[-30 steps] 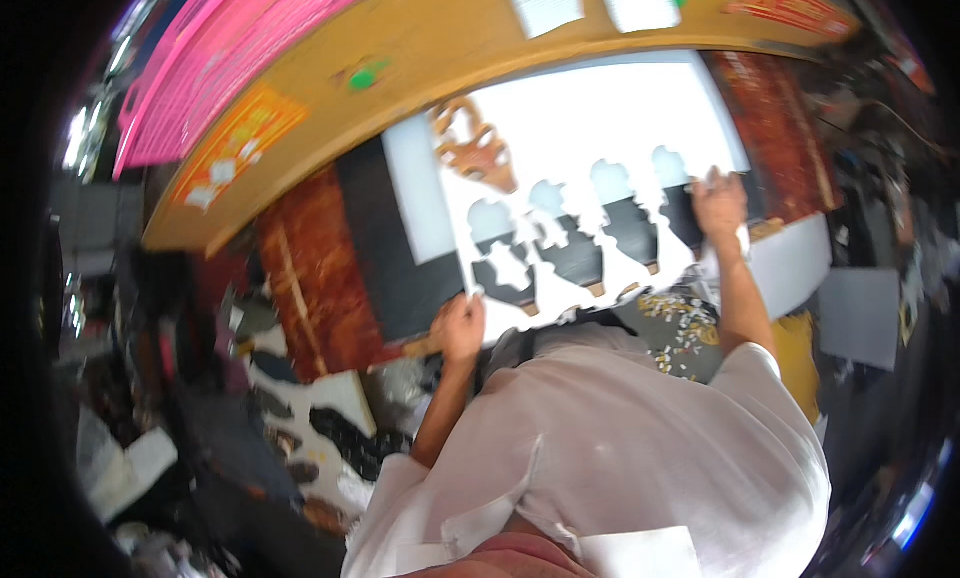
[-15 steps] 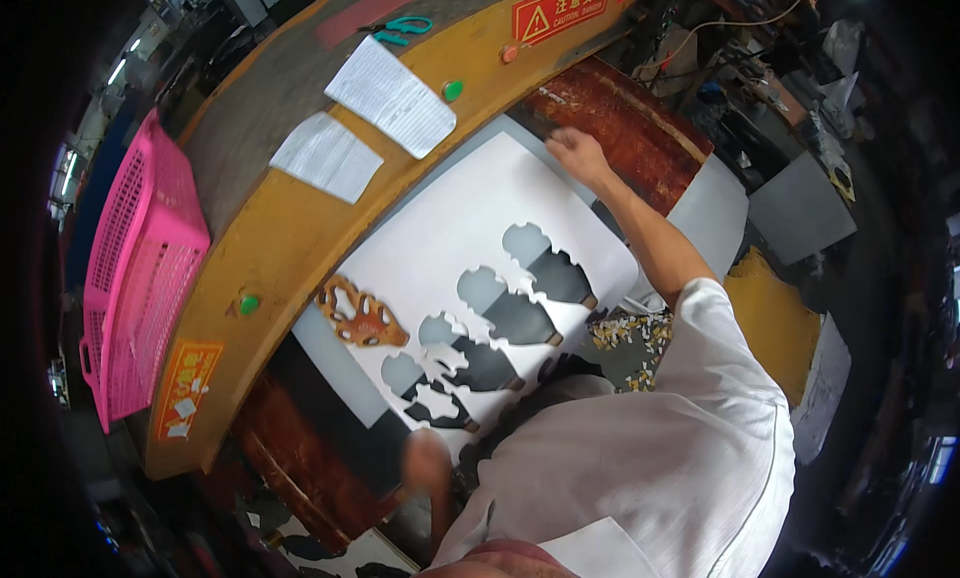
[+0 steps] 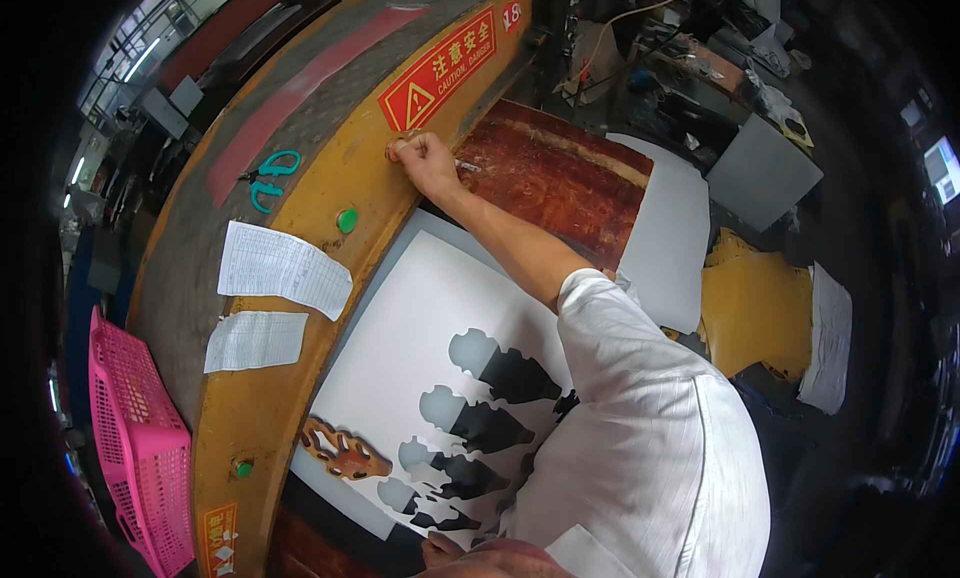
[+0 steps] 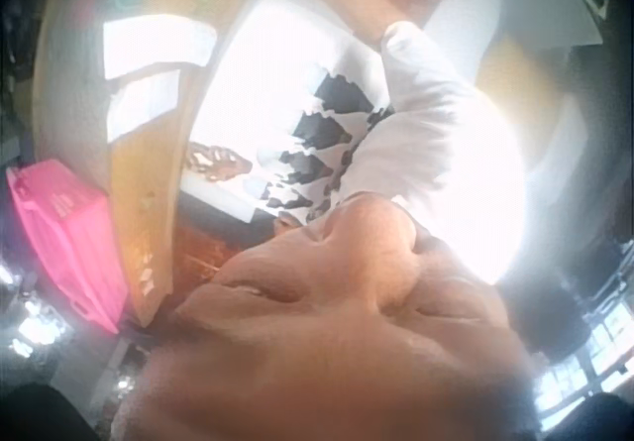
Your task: The person aligns a wooden template on a white sheet and uses both hands to peel away excess paper around the cutout shapes. They repeatedly lift and reposition the template, remove small paper pieces, and place the separated cutouts on the work surface.
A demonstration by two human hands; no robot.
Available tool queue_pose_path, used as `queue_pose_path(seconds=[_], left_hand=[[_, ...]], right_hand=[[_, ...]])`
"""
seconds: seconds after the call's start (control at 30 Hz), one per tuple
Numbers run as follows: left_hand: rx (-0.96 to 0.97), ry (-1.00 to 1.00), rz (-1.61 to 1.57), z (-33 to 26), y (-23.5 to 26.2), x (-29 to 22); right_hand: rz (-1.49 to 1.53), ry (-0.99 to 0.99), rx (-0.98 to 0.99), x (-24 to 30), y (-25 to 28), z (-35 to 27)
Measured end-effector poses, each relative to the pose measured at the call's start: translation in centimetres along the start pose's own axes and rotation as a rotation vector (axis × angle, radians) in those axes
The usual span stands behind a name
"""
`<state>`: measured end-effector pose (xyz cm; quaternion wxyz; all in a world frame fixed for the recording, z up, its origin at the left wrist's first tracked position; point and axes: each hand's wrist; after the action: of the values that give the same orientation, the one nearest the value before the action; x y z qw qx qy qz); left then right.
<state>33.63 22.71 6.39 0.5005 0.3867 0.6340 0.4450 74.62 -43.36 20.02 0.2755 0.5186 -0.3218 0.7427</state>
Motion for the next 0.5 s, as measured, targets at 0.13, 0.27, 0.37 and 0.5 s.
queue_pose_path(seconds=[0.13,0.27,0.37,0.5], left_hand=[[-0.029,0.041,-0.067,0.0,-0.3,1.0],[-0.063,0.05,0.038,-0.1,-0.4,-0.1],[-0.253,-0.108,0.052,0.7,-0.6,-1.5],[-0.21,0.011,-0.053,0.7,-0.5,-1.5]], right_hand=[[0.144,-0.008,0.063,-0.7,-1.5,0.6],[-0.28,0.182,-0.069,-1.7,-1.6,0.4],[-0.144,0.498,0.058,-2.3,-0.4,1.1],[-0.654,0.592,0.262,-1.7,1.3,3.0]])
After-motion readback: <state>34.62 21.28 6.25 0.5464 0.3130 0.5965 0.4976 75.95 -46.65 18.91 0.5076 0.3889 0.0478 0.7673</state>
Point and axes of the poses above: each hand's wrist, its own z-axis towards the middle knuckle, its own y-axis out of the back of the hand, x = y × z, and after that the axes turned 7 degrees about y, right-handed
